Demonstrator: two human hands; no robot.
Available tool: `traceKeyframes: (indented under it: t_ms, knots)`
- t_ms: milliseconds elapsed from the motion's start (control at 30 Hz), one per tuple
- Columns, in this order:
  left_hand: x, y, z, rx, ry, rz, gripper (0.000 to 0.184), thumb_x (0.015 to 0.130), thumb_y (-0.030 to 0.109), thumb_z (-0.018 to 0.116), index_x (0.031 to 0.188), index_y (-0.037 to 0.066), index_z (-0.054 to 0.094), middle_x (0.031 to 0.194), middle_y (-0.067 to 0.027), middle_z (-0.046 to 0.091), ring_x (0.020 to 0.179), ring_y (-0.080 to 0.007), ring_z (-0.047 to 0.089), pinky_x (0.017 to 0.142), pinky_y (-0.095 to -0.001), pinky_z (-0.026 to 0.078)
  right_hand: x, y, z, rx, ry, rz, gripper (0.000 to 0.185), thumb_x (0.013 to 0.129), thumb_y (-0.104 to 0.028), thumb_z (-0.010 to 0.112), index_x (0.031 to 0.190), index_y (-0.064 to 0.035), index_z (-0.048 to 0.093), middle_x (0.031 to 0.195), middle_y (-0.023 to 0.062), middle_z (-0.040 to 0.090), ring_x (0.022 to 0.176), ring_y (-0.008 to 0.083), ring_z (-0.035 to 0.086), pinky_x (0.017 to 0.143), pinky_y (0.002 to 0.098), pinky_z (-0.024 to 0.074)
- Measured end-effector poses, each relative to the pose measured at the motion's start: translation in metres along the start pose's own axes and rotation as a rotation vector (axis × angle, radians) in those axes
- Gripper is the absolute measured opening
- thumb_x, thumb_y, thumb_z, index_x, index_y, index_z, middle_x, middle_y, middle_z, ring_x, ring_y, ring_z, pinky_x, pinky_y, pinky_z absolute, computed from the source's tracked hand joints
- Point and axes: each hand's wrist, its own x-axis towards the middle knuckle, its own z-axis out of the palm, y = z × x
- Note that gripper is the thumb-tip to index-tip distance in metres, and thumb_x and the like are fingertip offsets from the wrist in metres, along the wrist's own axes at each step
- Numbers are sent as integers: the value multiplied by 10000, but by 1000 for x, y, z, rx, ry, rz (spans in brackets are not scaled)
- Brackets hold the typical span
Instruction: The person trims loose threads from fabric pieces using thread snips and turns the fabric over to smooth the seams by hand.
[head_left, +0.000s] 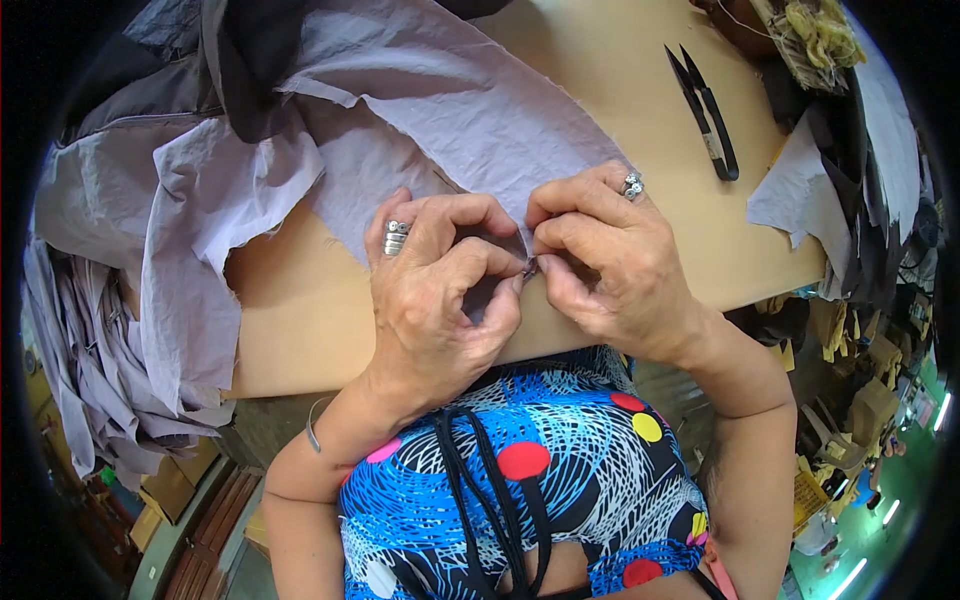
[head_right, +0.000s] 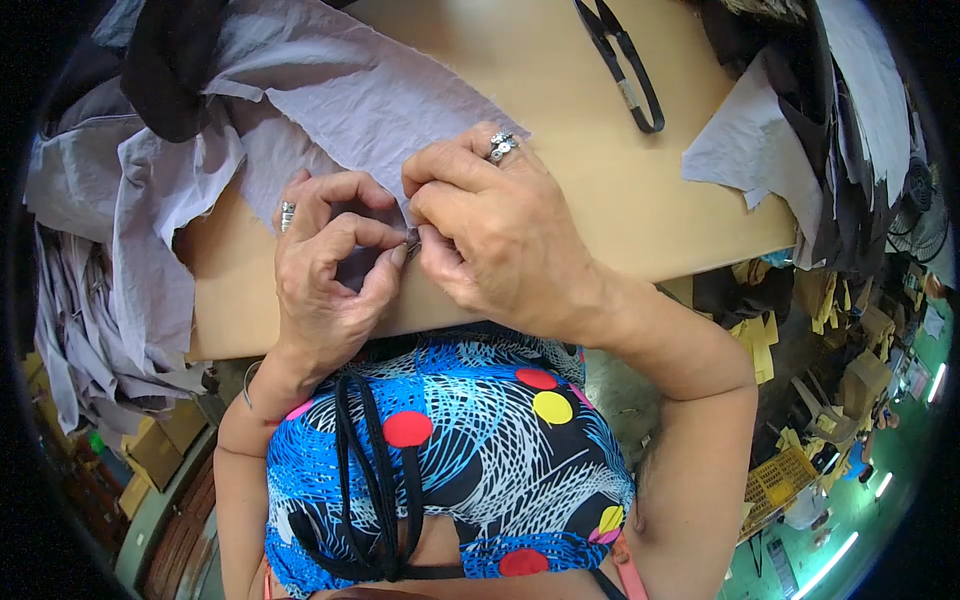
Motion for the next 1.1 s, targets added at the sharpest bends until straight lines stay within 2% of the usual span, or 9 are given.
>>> traceKeyframes:
  t_ms: [367, 867, 1100]
  knots:
    - [-1, 0, 1, -35, 11, -5, 177, 594, 14, 683, 713, 108, 592, 947, -12, 589, 916, -212, 560, 989, -507, 289, 1, -4, -3, 118, 19, 88, 158, 599, 22, 643, 711, -24, 541, 869, 85, 572, 770, 271, 539, 680, 368, 436]
    - [0, 0, 6, 25, 61, -9, 138, 610, 59, 687, 724, 96, 620, 894, -15, 573, 872, -216, 549, 971, -479, 311, 1, -1, 1, 51, 16, 10, 123, 616, -6, 645, 702, -30, 559, 869, 73, 580, 775, 261, 545, 690, 371, 435]
    - [1, 2, 6, -21, 70, -33, 138, 597, 33, 667, 706, 95, 611, 886, -16, 575, 871, -216, 549, 963, -480, 313, 3, -5, 2, -27, -3, 78, 152, 606, -8, 626, 728, -21, 536, 895, 87, 568, 768, 278, 541, 674, 372, 438]
